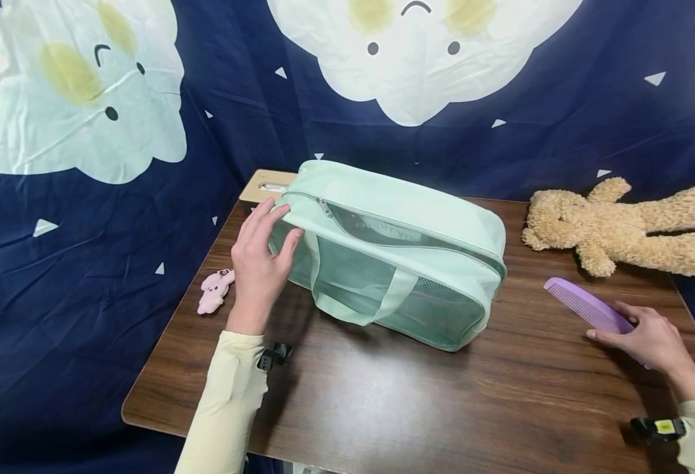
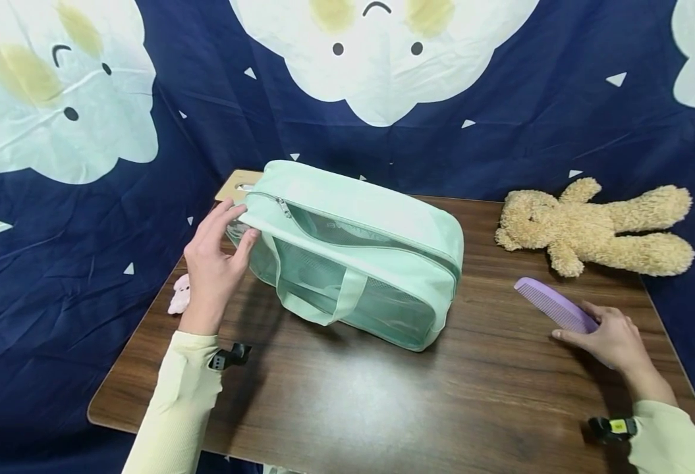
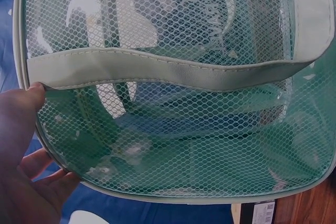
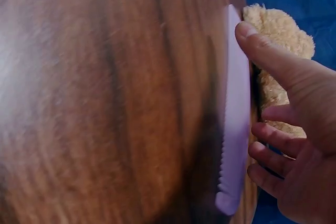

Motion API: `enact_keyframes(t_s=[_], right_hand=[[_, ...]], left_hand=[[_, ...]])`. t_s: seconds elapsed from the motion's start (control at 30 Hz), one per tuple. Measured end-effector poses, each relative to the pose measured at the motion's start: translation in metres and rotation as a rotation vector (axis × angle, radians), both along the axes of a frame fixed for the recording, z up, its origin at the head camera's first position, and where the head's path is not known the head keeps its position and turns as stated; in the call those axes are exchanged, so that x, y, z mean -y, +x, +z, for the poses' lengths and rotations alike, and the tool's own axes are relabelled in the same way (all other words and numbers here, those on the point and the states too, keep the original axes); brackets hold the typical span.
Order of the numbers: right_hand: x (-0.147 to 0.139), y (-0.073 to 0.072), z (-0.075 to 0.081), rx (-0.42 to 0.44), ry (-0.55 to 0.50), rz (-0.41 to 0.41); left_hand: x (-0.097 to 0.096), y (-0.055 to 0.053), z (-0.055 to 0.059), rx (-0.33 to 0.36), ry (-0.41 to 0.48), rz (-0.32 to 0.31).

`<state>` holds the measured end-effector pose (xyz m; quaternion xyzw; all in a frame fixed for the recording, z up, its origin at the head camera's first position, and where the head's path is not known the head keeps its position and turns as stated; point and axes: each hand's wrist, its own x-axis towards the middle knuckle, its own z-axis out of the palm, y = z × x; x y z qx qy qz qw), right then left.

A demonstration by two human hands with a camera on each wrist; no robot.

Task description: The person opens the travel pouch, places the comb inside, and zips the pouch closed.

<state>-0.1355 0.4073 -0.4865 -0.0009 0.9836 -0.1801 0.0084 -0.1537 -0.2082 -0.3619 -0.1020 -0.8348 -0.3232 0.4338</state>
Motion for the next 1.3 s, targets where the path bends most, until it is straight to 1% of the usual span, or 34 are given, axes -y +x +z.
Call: enact_keyframes(t_s=[0.2, 0.43, 0.77, 1.07, 1.3], right_hand=[[-0.005, 0.002, -0.009, -0.015, 0.046, -0.002], [-0.007, 0.002, -0.013, -0.050, 0.052, 0.008], [-0.006, -0.001, -0.009, -0.073, 0.052, 0.036], [-0.004, -0.005, -0.002, -0.032, 0.079, 0.061], [-0.005, -0.004, -0.001, -0.040, 0.083, 0.056]], left_hand=[[0.000, 0.000, 0.000, 0.002, -0.003, -0.004], [0.000, 0.000, 0.000, 0.000, 0.001, -0.004], [0.000, 0.000, 0.000, -0.006, 0.010, -0.003], [0.000, 0.001, 0.001, -0.005, 0.012, -0.003], [0.000, 0.002, 0.002, -0.004, -0.006, -0.006]])
